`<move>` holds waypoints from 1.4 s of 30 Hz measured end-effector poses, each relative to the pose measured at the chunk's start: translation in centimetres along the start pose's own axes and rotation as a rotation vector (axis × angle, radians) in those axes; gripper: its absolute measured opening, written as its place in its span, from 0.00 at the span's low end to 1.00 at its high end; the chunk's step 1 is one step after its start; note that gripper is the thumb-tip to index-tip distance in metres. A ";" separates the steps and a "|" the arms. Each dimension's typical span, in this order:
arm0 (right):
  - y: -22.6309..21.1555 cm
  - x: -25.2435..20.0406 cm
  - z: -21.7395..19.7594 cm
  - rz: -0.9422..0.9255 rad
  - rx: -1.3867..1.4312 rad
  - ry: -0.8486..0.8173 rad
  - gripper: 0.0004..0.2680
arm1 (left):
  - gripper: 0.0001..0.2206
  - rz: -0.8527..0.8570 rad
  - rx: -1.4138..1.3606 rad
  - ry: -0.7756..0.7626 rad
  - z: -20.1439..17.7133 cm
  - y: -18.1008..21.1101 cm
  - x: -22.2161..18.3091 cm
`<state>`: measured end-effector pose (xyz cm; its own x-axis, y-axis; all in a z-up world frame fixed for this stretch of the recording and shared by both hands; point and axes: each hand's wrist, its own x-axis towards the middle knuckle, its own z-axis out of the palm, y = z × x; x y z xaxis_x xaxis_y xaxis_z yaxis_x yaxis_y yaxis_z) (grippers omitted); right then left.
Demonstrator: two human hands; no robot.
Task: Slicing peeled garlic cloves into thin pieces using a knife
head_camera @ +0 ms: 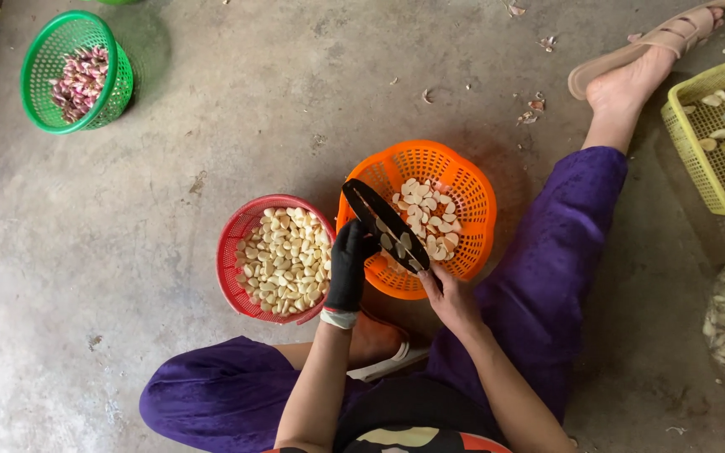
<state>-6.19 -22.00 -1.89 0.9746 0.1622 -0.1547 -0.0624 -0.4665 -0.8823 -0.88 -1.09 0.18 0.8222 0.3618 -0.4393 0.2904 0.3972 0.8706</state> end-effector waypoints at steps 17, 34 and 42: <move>1.1 0.2 0.7 -0.082 -0.154 0.003 0.18 | 0.11 0.361 0.839 0.073 0.5 -0.4 0.0; 0.8 0.2 0.6 -0.126 -0.151 0.007 0.17 | 0.09 0.548 1.236 0.060 1.1 3.0 0.3; 1.7 0.2 0.6 -0.131 -0.138 0.019 0.17 | 0.14 0.374 0.971 0.040 -0.4 0.2 2.2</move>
<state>-6.26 -22.22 -3.71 0.9764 0.2134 -0.0329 0.0941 -0.5578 -0.8246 0.82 0.15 -0.74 0.9293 0.3565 -0.0968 0.3041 -0.5895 0.7483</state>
